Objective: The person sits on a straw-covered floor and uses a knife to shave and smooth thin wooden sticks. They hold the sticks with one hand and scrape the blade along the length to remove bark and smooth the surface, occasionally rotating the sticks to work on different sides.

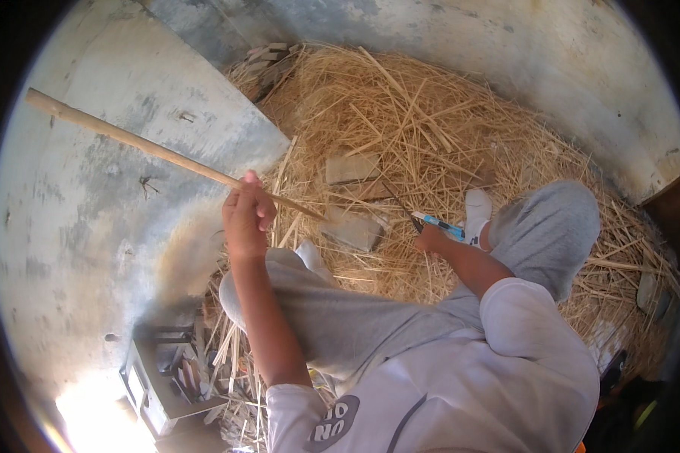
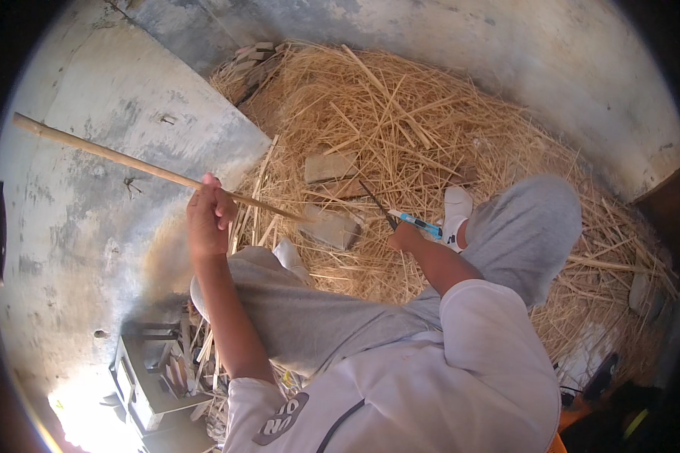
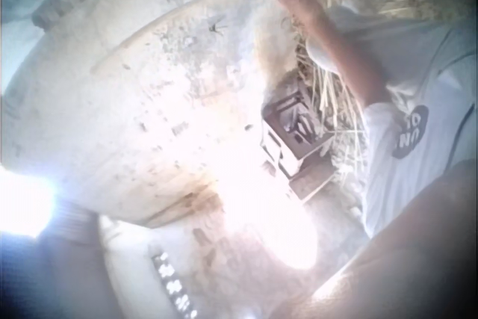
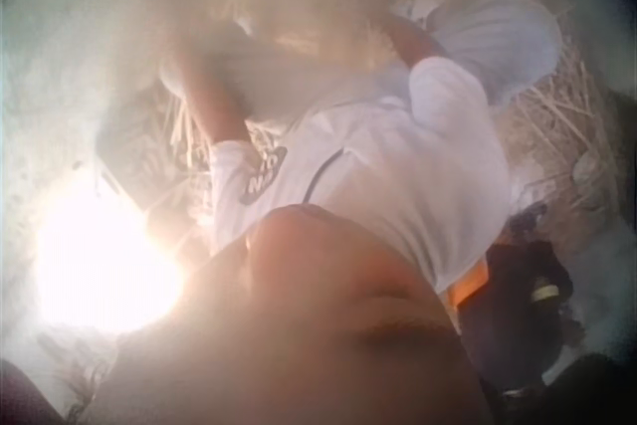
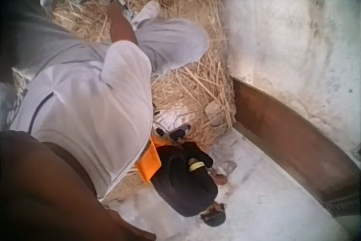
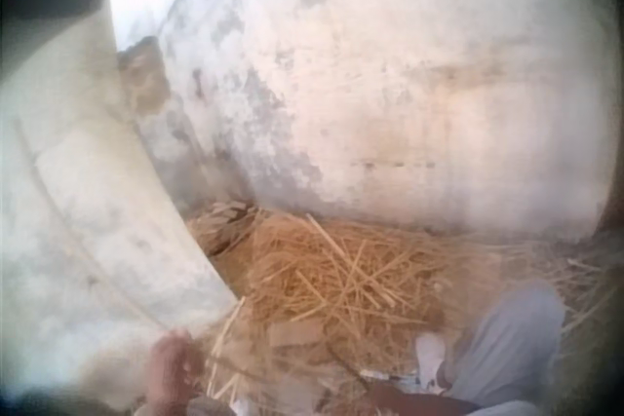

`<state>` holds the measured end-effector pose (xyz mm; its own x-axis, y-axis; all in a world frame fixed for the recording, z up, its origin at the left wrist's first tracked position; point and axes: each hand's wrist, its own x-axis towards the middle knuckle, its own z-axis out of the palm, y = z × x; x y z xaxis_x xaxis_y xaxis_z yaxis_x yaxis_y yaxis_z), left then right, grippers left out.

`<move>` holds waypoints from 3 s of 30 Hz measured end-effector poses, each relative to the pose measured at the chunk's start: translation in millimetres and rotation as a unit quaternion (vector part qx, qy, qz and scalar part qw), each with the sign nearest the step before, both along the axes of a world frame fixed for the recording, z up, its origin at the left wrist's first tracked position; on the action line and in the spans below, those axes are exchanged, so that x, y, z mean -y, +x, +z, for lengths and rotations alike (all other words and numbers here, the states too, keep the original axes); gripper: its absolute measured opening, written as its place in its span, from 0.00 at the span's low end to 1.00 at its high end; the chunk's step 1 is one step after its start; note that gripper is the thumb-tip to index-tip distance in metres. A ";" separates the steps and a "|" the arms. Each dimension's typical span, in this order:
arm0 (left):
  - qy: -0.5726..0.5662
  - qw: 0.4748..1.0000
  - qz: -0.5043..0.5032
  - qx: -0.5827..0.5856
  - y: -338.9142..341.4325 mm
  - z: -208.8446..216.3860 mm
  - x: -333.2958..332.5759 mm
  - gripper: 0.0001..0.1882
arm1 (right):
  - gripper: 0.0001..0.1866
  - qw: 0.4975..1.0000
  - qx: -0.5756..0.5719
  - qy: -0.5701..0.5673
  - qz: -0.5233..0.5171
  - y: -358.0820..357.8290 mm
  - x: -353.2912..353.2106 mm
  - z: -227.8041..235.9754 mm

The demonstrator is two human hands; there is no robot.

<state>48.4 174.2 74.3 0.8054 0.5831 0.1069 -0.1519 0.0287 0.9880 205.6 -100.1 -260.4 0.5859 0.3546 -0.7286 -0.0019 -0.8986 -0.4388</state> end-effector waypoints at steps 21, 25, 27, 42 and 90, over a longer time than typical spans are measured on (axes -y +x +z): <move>0.087 0.976 0.069 0.187 -29.5 84.6 63.1 0.18 | 0.15 0.999 0.003 0.042 0.020 31.5 7.5 -8.5; 0.101 0.980 -0.167 0.048 -16.6 99.8 50.9 0.21 | 0.14 0.997 0.032 0.027 0.061 36.9 11.1 -17.9; 0.128 0.985 -0.096 0.064 -1.8 107.2 62.7 0.22 | 0.14 0.997 0.040 0.017 0.065 39.6 14.8 -31.6; 0.168 0.905 -0.144 0.362 -35.6 161.3 47.1 0.21 | 0.15 0.986 0.039 -0.033 0.161 34.6 12.8 -39.4; 0.288 0.718 -0.054 0.632 -135.2 114.3 77.2 0.24 | 0.16 0.940 0.159 -0.045 0.299 10.7 21.2 -64.5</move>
<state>-86.8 97.0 188.6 -0.1095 0.0914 0.9898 -0.9645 -0.2505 -0.0836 216.2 -121.3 -324.9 0.4944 0.6348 -0.5938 0.6332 -0.7310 -0.2542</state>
